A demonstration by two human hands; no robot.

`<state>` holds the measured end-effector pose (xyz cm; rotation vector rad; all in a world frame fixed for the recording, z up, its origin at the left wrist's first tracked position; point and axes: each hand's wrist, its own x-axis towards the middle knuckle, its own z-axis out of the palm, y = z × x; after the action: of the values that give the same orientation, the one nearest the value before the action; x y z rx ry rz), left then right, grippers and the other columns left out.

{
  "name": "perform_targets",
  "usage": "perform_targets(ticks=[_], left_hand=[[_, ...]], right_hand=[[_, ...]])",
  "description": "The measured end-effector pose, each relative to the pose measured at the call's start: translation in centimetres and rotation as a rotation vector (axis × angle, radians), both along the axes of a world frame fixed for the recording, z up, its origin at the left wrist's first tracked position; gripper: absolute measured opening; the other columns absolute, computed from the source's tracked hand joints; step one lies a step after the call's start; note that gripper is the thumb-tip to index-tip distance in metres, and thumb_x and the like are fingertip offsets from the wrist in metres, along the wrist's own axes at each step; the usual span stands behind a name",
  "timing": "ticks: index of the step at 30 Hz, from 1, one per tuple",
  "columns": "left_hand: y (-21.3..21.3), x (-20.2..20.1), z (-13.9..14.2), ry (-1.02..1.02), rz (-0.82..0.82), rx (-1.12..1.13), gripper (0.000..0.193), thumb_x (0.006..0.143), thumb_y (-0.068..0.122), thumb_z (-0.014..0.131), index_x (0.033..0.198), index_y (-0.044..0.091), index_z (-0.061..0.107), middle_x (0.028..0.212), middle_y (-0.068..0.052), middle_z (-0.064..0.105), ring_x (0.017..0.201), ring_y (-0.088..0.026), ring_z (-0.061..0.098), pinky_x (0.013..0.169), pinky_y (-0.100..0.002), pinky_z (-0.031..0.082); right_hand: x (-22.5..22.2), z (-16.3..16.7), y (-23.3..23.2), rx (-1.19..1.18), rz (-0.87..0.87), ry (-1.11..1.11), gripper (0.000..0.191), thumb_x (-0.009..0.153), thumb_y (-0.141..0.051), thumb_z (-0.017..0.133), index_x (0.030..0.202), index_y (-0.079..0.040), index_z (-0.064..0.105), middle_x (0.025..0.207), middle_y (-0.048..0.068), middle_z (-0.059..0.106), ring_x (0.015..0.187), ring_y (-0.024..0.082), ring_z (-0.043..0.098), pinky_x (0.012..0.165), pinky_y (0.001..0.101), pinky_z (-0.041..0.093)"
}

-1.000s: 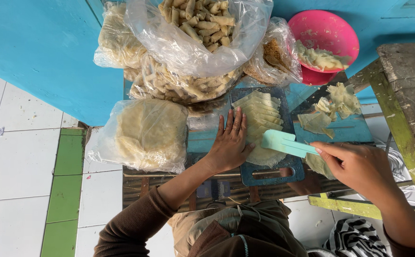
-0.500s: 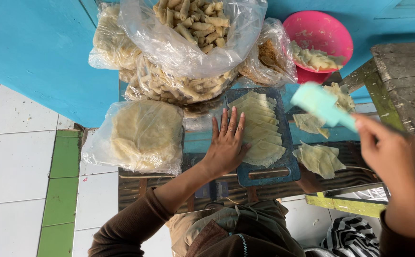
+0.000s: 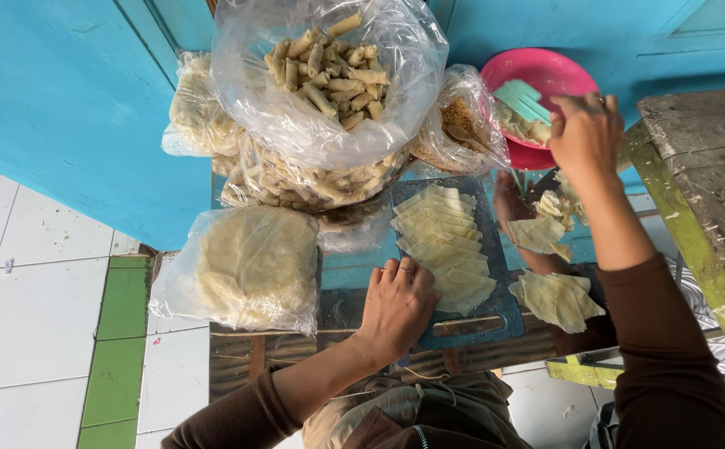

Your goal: The person wraps thin pastry sheets around a brown filling to make rolled snacks. They take a sheet from a stack on a cutting board, scoop filling from a bag with a plastic spatula, fold and roll the sheet around the filling, and place the finished roll into a large plastic bag of completed rolls.

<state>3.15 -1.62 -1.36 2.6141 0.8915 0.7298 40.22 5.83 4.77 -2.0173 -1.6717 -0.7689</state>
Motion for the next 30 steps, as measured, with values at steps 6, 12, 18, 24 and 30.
perform_targets(ticks=[6, 12, 18, 24, 30], left_hand=[[-0.3, -0.1, -0.4, -0.077, -0.062, 0.010, 0.015, 0.091, 0.020, 0.071, 0.102, 0.011, 0.065, 0.108, -0.010, 0.060, 0.099, -0.030, 0.056, 0.085, -0.045, 0.043], [-0.3, -0.2, -0.3, -0.147, -0.073, 0.047, 0.010, 0.092, 0.017, 0.072, 0.097, 0.013, 0.065, 0.102, -0.005, 0.063, 0.094, -0.027, 0.057, 0.081, -0.043, 0.043], [-0.2, -0.2, -0.1, -0.147, -0.088, -0.005, 0.009, 0.091, 0.018, 0.072, 0.096, 0.013, 0.066, 0.098, -0.005, 0.064, 0.094, -0.027, 0.058, 0.081, -0.043, 0.042], [0.1, -0.3, 0.0, -0.161, -0.096, -0.004, 0.012, 0.090, 0.020, 0.073, 0.097, 0.014, 0.067, 0.099, -0.005, 0.065, 0.095, -0.028, 0.058, 0.081, -0.043, 0.042], [0.3, -0.3, -0.2, -0.145, -0.105, -0.013, 0.010, 0.091, 0.020, 0.073, 0.096, 0.014, 0.067, 0.094, -0.004, 0.065, 0.094, -0.027, 0.058, 0.081, -0.043, 0.041]], right_hand=[[-5.8, -1.8, -0.8, -0.183, 0.540, 0.244, 0.023, 0.097, -0.004, 0.069, 0.118, -0.009, 0.077, 0.112, 0.009, 0.069, 0.107, 0.032, 0.064, 0.098, 0.0437, 0.049], [-6.7, -2.4, -1.2, -0.429, 0.598, 0.393, 0.017, 0.091, -0.009, 0.071, 0.105, -0.014, 0.080, 0.111, 0.009, 0.070, 0.099, 0.027, 0.069, 0.085, 0.0372, 0.054], [-6.1, -3.1, -0.8, -0.178, 0.278, 0.406, 0.011, 0.106, -0.013, 0.071, 0.113, -0.006, 0.074, 0.110, 0.011, 0.067, 0.097, 0.032, 0.066, 0.085, 0.0429, 0.053], [-7.0, -1.5, 1.3, -0.043, 0.266, 0.054, 0.008, 0.097, -0.014, 0.074, 0.100, -0.006, 0.074, 0.099, 0.018, 0.067, 0.096, 0.041, 0.063, 0.082, 0.0486, 0.052], [-8.1, 2.9, 9.9, -0.103, 0.507, 0.309, 0.021, 0.105, 0.000, 0.057, 0.124, 0.000, 0.065, 0.113, 0.022, 0.067, 0.109, 0.043, 0.064, 0.094, 0.0513, 0.051]])
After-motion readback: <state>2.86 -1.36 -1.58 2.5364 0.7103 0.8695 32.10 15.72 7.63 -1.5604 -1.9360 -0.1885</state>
